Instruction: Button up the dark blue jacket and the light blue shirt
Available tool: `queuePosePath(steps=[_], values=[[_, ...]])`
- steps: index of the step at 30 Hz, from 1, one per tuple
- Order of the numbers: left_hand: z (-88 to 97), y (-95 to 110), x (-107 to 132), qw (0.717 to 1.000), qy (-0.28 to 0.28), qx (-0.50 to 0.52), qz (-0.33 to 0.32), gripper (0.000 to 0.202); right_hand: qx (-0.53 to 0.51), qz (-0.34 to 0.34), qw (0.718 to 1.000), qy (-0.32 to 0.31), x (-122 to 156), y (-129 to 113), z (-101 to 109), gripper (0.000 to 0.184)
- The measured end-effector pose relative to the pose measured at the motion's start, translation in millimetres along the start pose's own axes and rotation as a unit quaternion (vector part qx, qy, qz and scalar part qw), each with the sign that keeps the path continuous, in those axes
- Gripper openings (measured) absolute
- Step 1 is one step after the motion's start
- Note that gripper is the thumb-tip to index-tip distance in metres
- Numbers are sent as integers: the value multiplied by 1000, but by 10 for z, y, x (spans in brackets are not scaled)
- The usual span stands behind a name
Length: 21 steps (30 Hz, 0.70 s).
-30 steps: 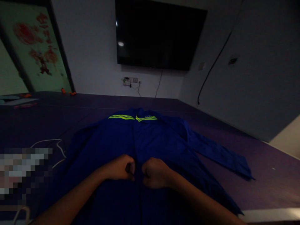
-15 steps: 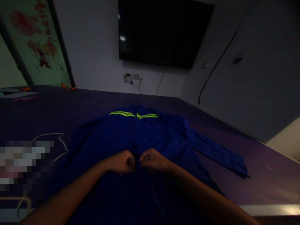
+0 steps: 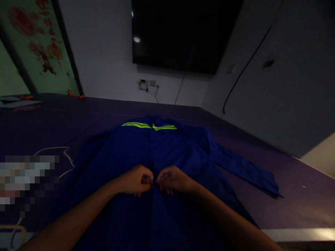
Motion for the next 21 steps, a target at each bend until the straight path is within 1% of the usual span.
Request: queuePosePath(steps=[6,12,17,21], values=[[46,18,-13,999,22,-28,-9,9,43,8,999,26,11,26,47,28],[95,53,-35,998,36,-43,-24,8,51,13,998,34,6,20,61,28],[147,117,-44,993,61,-81,-53,5,54,20,998,26,30,-13,38,31],[152,156,-51,990,67,-108,-66,5,62,23,997,44,54,-48,57,32]])
Point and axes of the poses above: each hand's wrist, its own x-axis away from the middle knuckle, its own z-axis out of the back of the hand, y = z × x, the point moved 10 cm from there along -x, towards the middle knuckle, and after that the axes turned 14 degrees about -z, right-handed, at the moved point
